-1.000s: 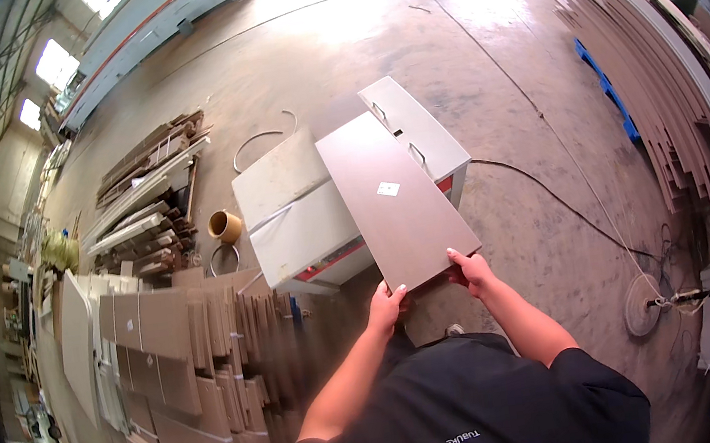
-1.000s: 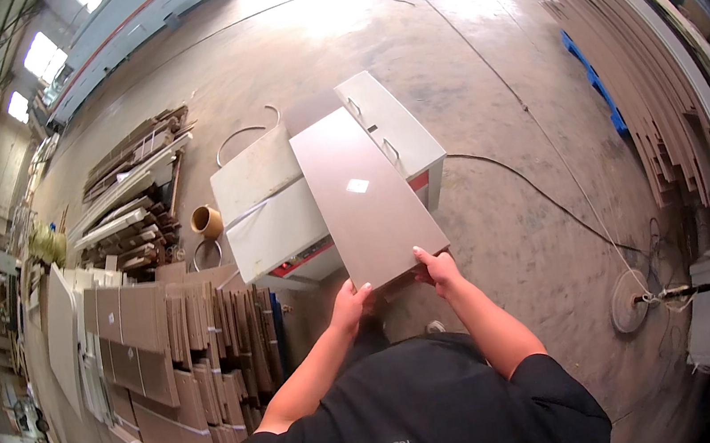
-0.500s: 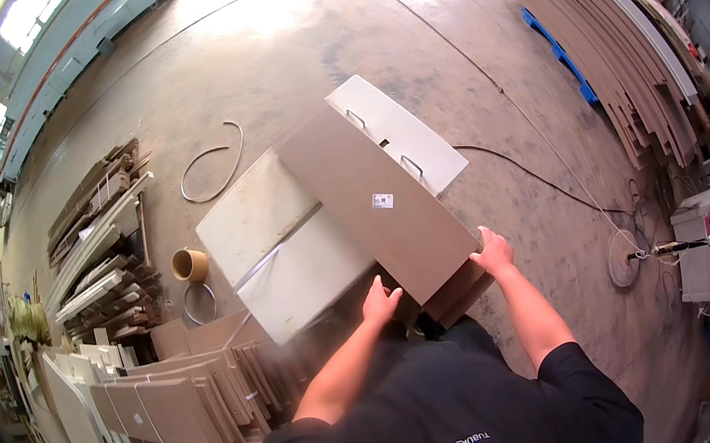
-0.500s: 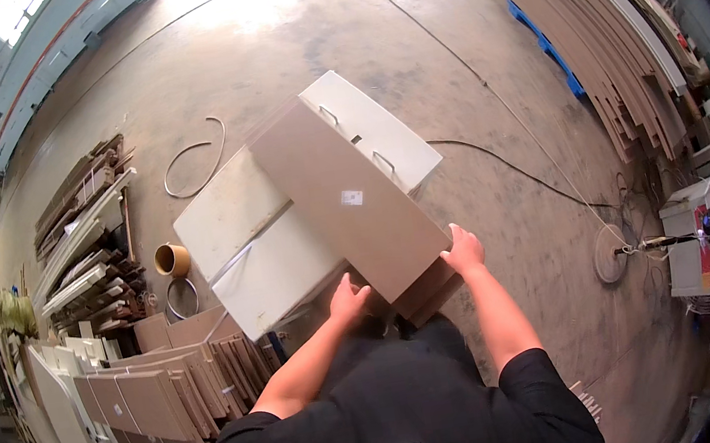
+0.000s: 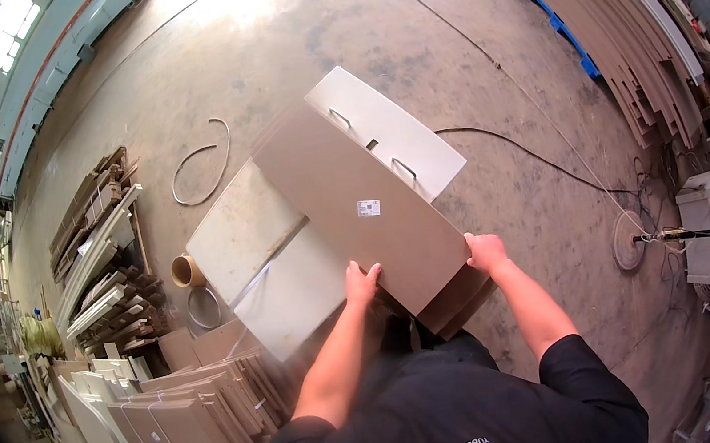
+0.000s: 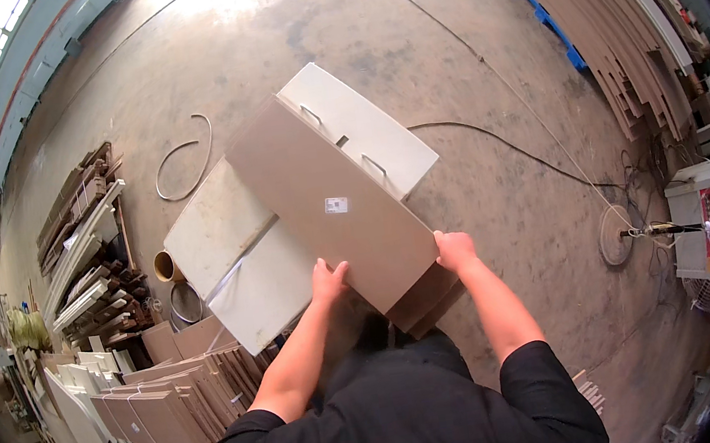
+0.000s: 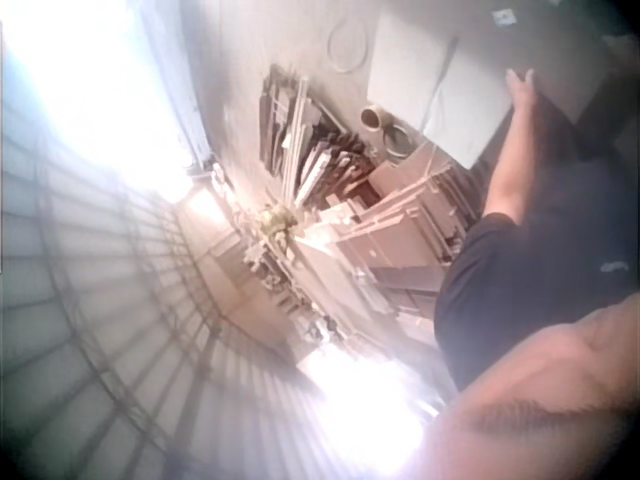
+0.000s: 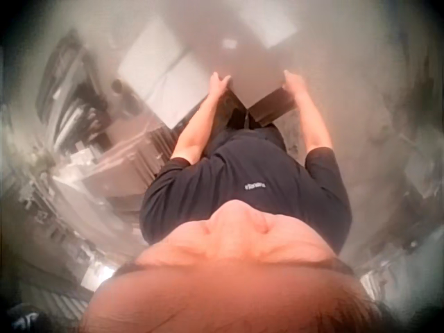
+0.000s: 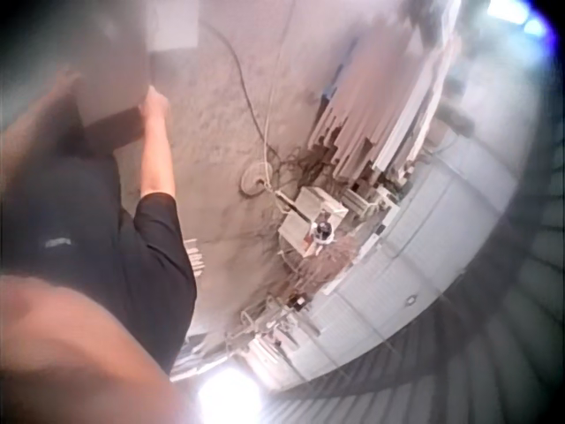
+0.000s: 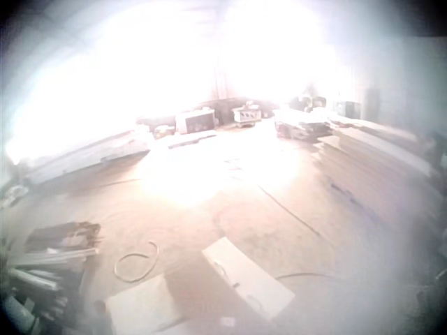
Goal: The person picks up flat wooden boards from a stack and places them on a workbench. They wrap white plastic straps around the boards to secure them and then stack the bundled boards on a pallet. The person repeats this process for multiple boards.
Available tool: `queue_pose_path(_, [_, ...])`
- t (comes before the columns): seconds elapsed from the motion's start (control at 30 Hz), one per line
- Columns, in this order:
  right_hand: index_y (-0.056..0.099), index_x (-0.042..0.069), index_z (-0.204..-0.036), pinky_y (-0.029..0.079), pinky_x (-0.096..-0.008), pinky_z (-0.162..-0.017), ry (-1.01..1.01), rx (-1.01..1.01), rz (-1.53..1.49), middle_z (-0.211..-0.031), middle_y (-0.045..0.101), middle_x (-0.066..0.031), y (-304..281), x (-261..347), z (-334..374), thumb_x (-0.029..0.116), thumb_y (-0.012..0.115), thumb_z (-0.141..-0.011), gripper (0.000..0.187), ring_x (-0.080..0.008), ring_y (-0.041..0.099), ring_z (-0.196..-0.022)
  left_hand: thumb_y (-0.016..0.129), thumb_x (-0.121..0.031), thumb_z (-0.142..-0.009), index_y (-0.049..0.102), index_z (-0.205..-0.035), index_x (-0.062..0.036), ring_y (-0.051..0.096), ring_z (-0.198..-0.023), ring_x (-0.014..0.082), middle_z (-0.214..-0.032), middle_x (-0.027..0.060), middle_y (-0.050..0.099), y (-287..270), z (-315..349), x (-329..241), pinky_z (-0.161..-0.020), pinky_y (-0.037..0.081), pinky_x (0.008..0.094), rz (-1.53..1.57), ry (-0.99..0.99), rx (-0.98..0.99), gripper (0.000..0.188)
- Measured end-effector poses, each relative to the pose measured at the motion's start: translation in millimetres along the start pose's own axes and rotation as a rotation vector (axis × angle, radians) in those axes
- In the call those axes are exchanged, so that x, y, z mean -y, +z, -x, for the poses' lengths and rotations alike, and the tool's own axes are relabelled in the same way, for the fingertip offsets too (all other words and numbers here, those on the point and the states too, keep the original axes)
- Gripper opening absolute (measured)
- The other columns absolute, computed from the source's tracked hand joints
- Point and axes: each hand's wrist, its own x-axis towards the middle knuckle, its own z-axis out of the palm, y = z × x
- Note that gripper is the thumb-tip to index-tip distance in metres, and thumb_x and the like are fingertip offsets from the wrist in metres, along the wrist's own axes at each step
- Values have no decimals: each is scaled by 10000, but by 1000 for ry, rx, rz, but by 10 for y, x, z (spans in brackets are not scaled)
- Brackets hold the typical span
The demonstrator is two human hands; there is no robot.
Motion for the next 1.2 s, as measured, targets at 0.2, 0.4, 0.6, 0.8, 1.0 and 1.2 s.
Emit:
queue_pose_path(0.2, [582,87,-1218,572,-462,-840,-11,220,-24,-1026,741,-142,-688,84,83,398,813,-765,596,-344,713,-989,811,-317,-872,508,-1259,62,623,-1091,401,-1241,261,572,-71,-6,-152,-927,546,471,69,-73,68,621])
queue_pose_path(0.4, [419,102,-1558,461,-432,-1096,190,292,-530,-1432,596,-213,-490,37,-50,607,666,-912,857,-373,573,-1319,797,-286,-894,368,-1467,35,562,-1222,358,-1396,197,433,-73,-415,184,-755,645,436,186,-136,-5,785])
queue_pose_path(0.6, [382,89,-1585,413,-435,-1146,184,251,-697,-1490,551,-207,-146,-71,-6,633,592,-957,857,-371,510,-1388,730,-273,-965,362,-1474,9,513,-1307,387,-1495,169,318,-231,-420,-287,-845,645,569,306,-276,165,688])
queue_pose_path(0.8, [409,66,-1568,396,-418,-1156,134,290,-848,-1487,563,-196,239,-345,-18,679,609,-926,909,-335,513,-1399,730,-277,-966,428,-1440,-53,549,-1282,305,-1479,125,431,-256,-446,-199,-915,590,555,342,-279,239,605])
queue_pose_path(1.0, [625,4,-1338,417,-384,-1088,226,357,-1105,-1322,665,-149,456,-355,-10,713,594,-923,822,-261,589,-1253,768,-308,-929,459,-1436,-58,592,-1214,273,-1417,121,534,-237,-422,-236,-932,534,512,549,-374,195,644])
queue_pose_path(1.2, [645,14,-1278,416,-347,-1063,288,267,-1174,-1222,677,-100,399,-605,180,664,585,-960,726,-191,581,-1167,785,-291,-920,536,-1329,37,652,-1078,229,-1225,137,664,97,-343,-220,-910,552,376,482,-307,144,580])
